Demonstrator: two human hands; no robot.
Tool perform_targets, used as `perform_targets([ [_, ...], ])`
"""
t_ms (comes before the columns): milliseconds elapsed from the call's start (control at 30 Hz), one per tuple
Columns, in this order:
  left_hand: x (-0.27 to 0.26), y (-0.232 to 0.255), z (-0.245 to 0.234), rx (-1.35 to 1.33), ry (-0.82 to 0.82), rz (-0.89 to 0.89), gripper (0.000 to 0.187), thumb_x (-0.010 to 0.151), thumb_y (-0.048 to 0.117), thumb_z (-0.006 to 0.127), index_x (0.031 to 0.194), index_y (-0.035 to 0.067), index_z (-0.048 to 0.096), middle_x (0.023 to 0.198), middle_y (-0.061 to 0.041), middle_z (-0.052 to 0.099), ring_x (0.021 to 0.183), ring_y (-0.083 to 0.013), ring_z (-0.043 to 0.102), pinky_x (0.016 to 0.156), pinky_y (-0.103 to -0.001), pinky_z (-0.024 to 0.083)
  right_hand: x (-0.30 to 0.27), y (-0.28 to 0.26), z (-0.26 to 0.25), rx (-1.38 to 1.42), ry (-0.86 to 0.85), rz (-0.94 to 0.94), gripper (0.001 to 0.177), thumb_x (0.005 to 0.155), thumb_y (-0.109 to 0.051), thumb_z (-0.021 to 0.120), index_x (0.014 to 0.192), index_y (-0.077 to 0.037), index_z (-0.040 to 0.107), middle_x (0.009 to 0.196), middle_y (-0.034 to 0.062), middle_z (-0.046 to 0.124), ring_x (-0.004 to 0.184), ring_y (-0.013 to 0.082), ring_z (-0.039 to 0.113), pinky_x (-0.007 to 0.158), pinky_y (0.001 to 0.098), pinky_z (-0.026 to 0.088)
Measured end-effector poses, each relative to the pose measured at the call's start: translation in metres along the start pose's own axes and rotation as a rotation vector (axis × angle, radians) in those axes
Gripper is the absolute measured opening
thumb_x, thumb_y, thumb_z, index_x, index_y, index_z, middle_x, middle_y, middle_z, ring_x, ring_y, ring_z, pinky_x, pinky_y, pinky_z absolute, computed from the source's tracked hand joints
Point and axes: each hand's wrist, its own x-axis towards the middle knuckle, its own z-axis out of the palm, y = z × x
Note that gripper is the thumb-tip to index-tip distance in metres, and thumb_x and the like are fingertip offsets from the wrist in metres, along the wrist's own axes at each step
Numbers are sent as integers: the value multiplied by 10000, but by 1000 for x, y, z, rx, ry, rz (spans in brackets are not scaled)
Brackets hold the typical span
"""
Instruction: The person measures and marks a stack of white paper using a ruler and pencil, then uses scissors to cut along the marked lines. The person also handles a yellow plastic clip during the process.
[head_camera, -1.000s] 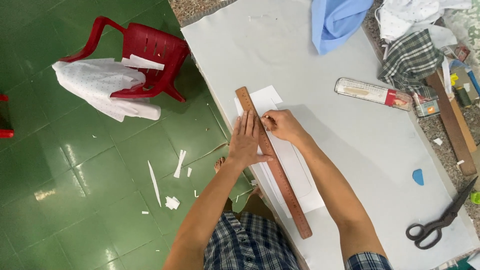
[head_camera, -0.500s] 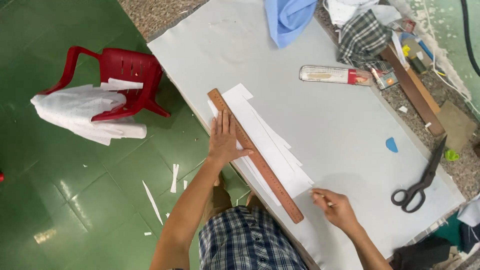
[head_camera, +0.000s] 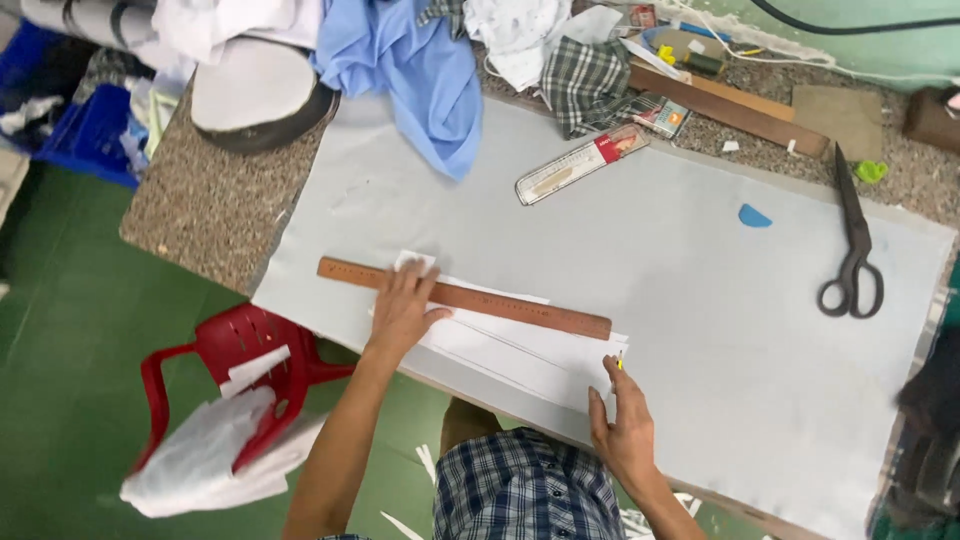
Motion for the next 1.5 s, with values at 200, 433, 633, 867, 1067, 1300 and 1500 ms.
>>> perform_targets([
  [200,37,-50,50,-231,67,418,406,1000,440,625,1036,37,595,1009,-120,579,928,-312,529,805,-433,466,-2,-65,98,-191,-38,67,776,988,-237,642,1590,7,215,1469,301,540,1407,404,515,1187,567,372],
  [433,40,-113,30,-339,343,152,255,1115,261,537,935,98,615,724,-45,560,583,-211,590,480,-338,480,8,13,85,-449,-169,54,627,970,-466,468,1465,-83,424,1512,150,449,1428,275,392,1238,432,251],
  [633,-8,-145,13,-1191,173,-348,298,1140,260,488,1009,85,691,654,-82,654,636,-183,618,605,-355,531,65,32,24,-588,78,269,545,955,-339,644,1439,-97,576,1438,152,620,1397,263,529,1257,443,304],
  [867,-66,-152,-60,-1268,240,-575,126,1033,144,685,1021,34,744,472,-107,556,429,-167,524,482,-286,423,67,-3,96,-549,50,282,810,978,-543,573,1497,68,461,1518,269,517,1455,392,448,1229,551,268],
  [1067,-107,-149,-108,-1479,459,-618,285,1191,128,449,1244,-93,619,1091,-360,670,1049,-446,688,818,-560,586,78,33,105,-271,-212,-300,791,893,-611,649,1482,-99,521,1506,117,559,1426,282,491,1227,467,308],
  [1300,-143,-27,-52,-1582,687,-922,138,1065,42,658,1202,56,670,1122,-156,720,870,-209,727,704,-343,657,44,16,30,73,-219,-49,675,972,-307,668,1519,-2,417,1519,227,511,1420,425,436,1247,526,283],
  [1500,-134,123,-94,-1570,481,-843,749,996,-3,623,1632,7,229,1099,-319,688,918,-315,696,750,-443,633,-29,63,-1,-124,-248,-174,713,958,-249,687,1555,2,390,1551,211,482,1450,359,419,1225,518,262],
])
